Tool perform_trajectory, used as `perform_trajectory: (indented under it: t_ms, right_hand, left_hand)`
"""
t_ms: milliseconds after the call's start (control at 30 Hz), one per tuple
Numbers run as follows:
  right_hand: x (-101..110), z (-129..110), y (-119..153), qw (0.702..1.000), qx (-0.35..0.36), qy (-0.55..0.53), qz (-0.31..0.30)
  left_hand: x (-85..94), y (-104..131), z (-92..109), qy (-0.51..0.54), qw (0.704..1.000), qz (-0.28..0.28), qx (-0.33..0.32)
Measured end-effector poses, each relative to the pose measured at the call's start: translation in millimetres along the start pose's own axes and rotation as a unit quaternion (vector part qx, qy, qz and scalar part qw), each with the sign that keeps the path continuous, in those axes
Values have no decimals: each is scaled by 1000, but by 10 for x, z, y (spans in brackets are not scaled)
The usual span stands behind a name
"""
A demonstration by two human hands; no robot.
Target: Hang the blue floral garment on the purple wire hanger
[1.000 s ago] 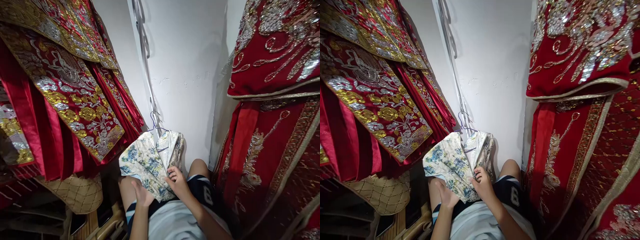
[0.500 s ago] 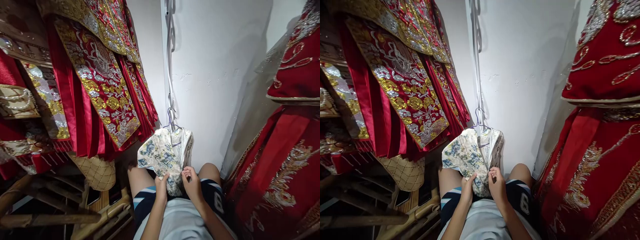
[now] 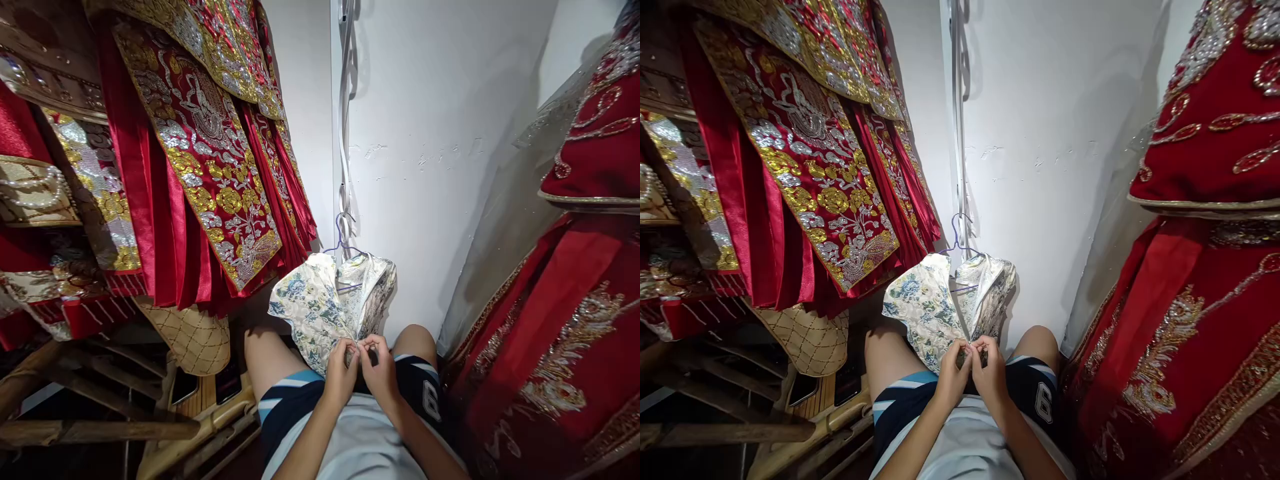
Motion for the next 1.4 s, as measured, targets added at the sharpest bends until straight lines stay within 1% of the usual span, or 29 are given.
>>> perform_trajectory:
  t_ms: [100,167,233,300,333,400,467,500,600,667,733,867,933,1000,1067,1100,1167,1233,1300,1367,1400]
  right_hand:
    - [-35,23,-18,1000,14,1,1]
    - [-29,51,-108,999,36,11,5]
    - [23,55,-287,998,63,12,0]
    - [121,-10,-554,996,89,6,-15]
    - [181,-79,-714,994,103,4,-24]
    - [305,-287,-1064,989,146,10,-37]
    - [401,-557,-1411,975,214,41,-52]
    - [427,-694,-1566,962,255,63,-68]
    - [419,-1002,-1907,925,346,99,-123]
    - [376,-1078,-2029,910,375,107,-141]
    - [342,-1067,-2098,913,370,102,-139]
    - [352,-984,-2165,948,299,53,-93]
    - [378,-982,-2149,951,293,47,-87]
    - [413,-1008,-2097,946,305,54,-91]
    - [465,-1047,-2033,945,312,51,-85]
    - [498,-1068,-2003,946,310,45,-80]
    - [566,-1111,-1955,947,308,40,-76]
    - [626,-1148,-1919,944,316,47,-80]
    - [666,-1166,-1890,939,328,59,-80]
    - [675,-1156,-1859,936,339,64,-68]
    - [666,-1140,-1842,936,342,63,-57]
  left_hand:
    - [13,-4,16,-18,1000,2,-2]
    - [13,15,35,-34,999,-6,-5]
    - [5,32,41,-48,999,-24,0]
    - [-4,38,36,-61,997,-39,7]
    - [-7,37,32,-63,997,-45,9]
    - [-9,37,29,-57,997,-52,13]
    - [-6,46,35,-44,997,-55,20]
    - [-2,56,43,-39,998,-53,24]
    - [33,93,78,-34,998,-47,32]
    - [75,114,101,-32,998,-48,40]
    - [125,130,109,-28,996,-60,53]
    - [209,167,46,-11,992,-101,76]
    - [235,169,-2,3,992,-100,75]
    - [254,121,2,17,995,-79,55]
    - [272,-18,111,24,999,-45,14]
    - [284,-128,214,24,999,-25,-14]
    - [318,-423,503,10,997,12,-73]
    - [365,-770,848,4,988,49,-147]
    - [406,-1098,1155,-19,979,55,-194]
    - [421,-1346,1362,-74,971,9,-226]
    - [421,-1430,1421,-107,966,-8,-236]
Point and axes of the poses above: each hand's wrist, its own y-axis away from the middle knuckle, its own x-axis out of the back of the hand, z = x × y, the point moved 1 cm from there along -y, towards the middle knuckle, and after that the axes turned 15 degrees about y, right-handed, at the moved point
